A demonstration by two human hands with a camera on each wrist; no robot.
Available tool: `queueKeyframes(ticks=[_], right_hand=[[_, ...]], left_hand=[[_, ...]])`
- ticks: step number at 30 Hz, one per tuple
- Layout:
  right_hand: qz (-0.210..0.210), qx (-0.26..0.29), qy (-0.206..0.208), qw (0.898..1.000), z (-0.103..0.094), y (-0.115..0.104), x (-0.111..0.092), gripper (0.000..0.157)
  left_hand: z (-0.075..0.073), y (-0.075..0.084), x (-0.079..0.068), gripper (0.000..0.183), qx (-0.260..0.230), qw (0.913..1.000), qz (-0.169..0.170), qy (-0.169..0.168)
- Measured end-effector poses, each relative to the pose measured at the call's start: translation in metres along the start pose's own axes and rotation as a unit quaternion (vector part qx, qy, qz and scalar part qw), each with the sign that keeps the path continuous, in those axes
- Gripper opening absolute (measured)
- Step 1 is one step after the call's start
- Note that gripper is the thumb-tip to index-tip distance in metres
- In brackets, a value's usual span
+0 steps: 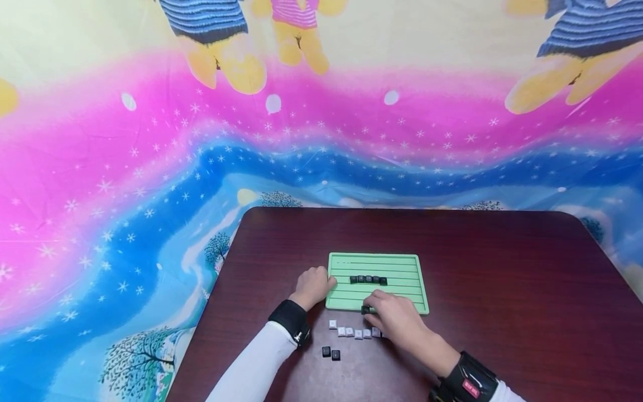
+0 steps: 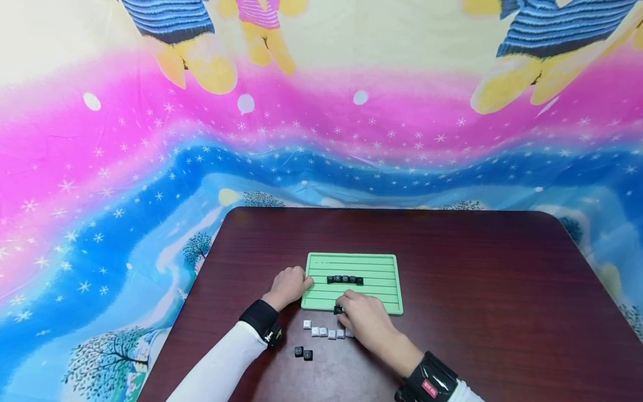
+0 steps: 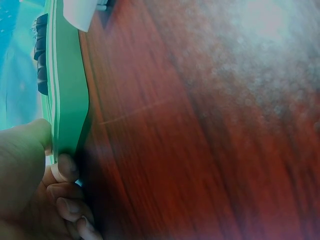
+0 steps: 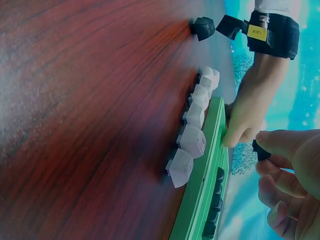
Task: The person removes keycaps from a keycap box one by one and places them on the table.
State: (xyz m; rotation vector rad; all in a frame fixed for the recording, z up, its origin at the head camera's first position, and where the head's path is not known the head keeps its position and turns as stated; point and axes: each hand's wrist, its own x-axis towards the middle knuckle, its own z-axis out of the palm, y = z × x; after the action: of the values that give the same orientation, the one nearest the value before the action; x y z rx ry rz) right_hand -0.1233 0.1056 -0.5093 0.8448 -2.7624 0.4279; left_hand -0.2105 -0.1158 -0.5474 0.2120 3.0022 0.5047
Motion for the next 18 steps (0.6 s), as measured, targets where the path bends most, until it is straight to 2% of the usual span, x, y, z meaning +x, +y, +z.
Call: queueKeyframes(ticks=[12, 18], right_hand=[[-0.010, 0.012, 0.000, 1.000, 0.003, -0.009, -0.005, 0.020], [-0.024, 0.024, -0.019, 0.999, 0.012, -0.017, -0.011, 0.021]], left_hand=[[0.001, 0.000, 0.000, 0.042, 0.002, 1.0000, 0.002, 0.000], [0.001, -0.001, 0.001, 0.042, 0.006, 1.0000, 0.001, -0.003]])
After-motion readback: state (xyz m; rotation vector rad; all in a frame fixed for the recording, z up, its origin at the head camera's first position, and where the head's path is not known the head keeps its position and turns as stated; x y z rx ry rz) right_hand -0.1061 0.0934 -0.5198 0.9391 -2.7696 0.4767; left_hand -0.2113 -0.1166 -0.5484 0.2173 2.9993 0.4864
